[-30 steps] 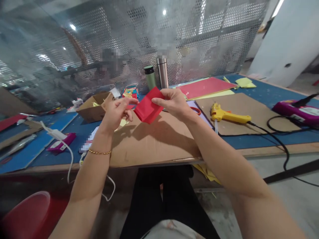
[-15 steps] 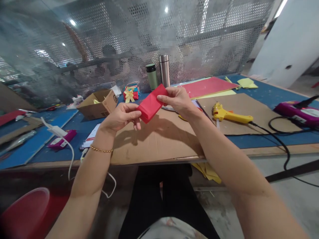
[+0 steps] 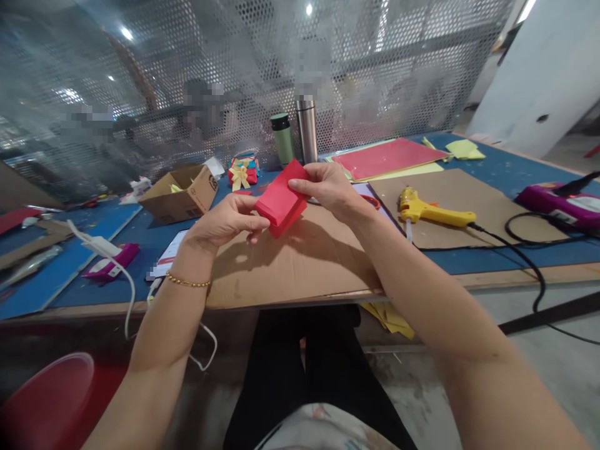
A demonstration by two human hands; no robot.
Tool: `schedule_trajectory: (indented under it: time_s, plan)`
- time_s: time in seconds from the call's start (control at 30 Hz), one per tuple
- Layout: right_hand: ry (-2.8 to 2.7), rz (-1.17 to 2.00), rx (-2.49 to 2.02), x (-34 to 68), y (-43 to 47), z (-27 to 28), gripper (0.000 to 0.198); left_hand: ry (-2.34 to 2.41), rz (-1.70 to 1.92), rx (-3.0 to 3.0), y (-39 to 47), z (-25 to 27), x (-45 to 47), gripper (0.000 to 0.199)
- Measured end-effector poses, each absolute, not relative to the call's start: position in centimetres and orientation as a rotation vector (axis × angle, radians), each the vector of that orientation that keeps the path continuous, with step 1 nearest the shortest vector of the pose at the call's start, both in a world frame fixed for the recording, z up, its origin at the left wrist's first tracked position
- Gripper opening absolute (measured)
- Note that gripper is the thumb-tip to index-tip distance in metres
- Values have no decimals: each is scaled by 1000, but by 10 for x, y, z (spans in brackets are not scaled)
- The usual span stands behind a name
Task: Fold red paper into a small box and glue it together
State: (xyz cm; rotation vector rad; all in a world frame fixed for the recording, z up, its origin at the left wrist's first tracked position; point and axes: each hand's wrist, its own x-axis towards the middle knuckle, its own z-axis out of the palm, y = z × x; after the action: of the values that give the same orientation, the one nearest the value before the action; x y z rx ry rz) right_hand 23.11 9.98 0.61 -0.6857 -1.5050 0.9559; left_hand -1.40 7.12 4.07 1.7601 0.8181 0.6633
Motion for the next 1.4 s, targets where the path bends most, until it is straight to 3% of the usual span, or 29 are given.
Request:
schedule_trajectory:
  time_s: [0.23, 0.77, 1.0, 1.4]
  plan:
    - [-1550, 986, -667, 229, 100, 5, 30, 834, 580, 1780, 68, 46, -14, 16]
    - [-1563, 1000, -690, 227, 90, 12, 34, 821, 564, 1748, 68, 47, -13, 22]
    - [-1549, 1026, -709, 225, 88, 14, 22, 803, 535, 1750, 67, 48, -13, 22]
    - [-1539, 963, -716, 227, 92, 11, 31, 827, 582, 1692, 65, 49, -10, 33]
